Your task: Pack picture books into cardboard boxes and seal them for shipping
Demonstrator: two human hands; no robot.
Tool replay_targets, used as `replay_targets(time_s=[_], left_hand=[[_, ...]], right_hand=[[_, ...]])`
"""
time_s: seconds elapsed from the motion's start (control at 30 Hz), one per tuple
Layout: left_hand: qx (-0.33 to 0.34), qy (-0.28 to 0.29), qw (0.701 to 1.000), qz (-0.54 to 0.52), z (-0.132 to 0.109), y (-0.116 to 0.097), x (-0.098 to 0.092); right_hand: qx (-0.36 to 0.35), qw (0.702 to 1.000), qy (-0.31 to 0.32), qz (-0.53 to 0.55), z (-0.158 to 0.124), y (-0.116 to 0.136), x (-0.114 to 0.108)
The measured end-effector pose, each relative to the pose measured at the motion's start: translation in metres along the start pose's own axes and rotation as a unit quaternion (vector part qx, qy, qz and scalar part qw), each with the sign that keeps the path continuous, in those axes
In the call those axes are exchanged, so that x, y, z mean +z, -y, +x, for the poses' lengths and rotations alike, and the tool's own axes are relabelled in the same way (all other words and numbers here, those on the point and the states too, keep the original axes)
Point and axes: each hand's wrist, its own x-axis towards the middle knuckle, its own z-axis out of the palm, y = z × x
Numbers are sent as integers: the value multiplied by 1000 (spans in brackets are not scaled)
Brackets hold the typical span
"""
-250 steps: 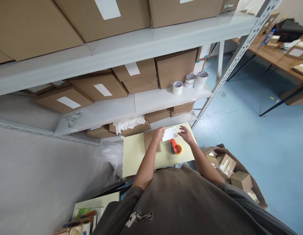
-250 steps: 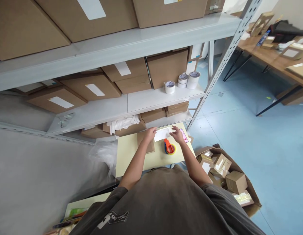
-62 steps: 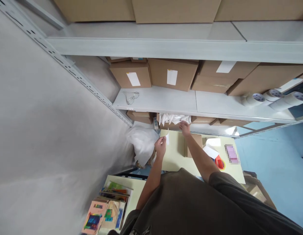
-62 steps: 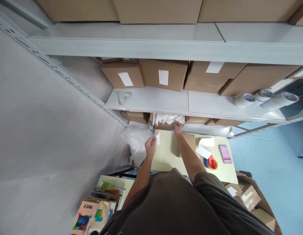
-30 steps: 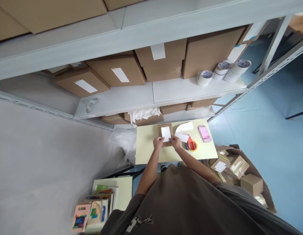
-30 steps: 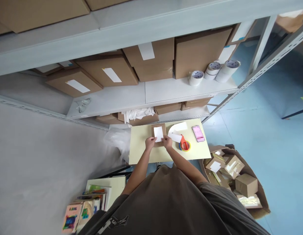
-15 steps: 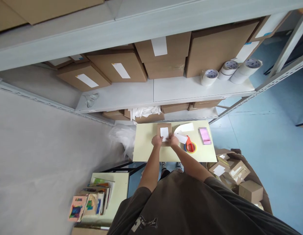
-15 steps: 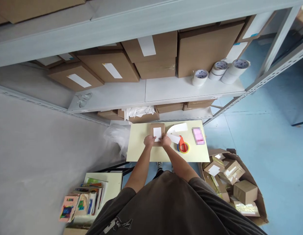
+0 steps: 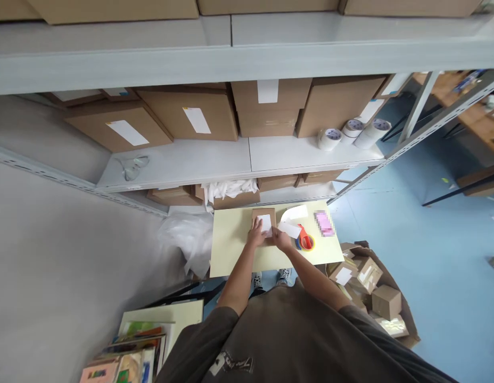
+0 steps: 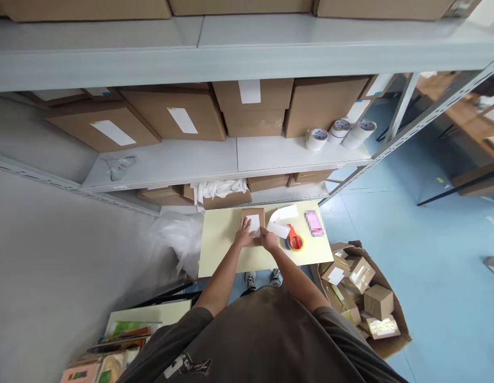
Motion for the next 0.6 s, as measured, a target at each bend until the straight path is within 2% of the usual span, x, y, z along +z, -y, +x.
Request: replay_targets(time_s=[0.1,0.17,0.23,0.27,0.4,0.5,0.6], left_hand=[[-2,-15,997,-72,-3,36,-17],[-37,-34,990,-134,-13,63,-27],[-70,-52,974,-208,-27,83,-31],[-63,-65,964,-252,-35,90,-30],[0,-51,924,-380,-57,95,-22],[-6,-63,907,-417,-61,93,-23],[-10,-56,893,-447,-63,92,-33]], right_hand=[[27,994,-72,77,-11,-7,2],[46,985,-119,117,-15,-6,10],[48,976,-131,168,-16,2,24],[42,973,-117,197,-16,8,32],[-9,960,-16,281,-16,35,63],[-41,949,-4,314,-21,46,73],[-47,944,-18,327,-27,50,73]])
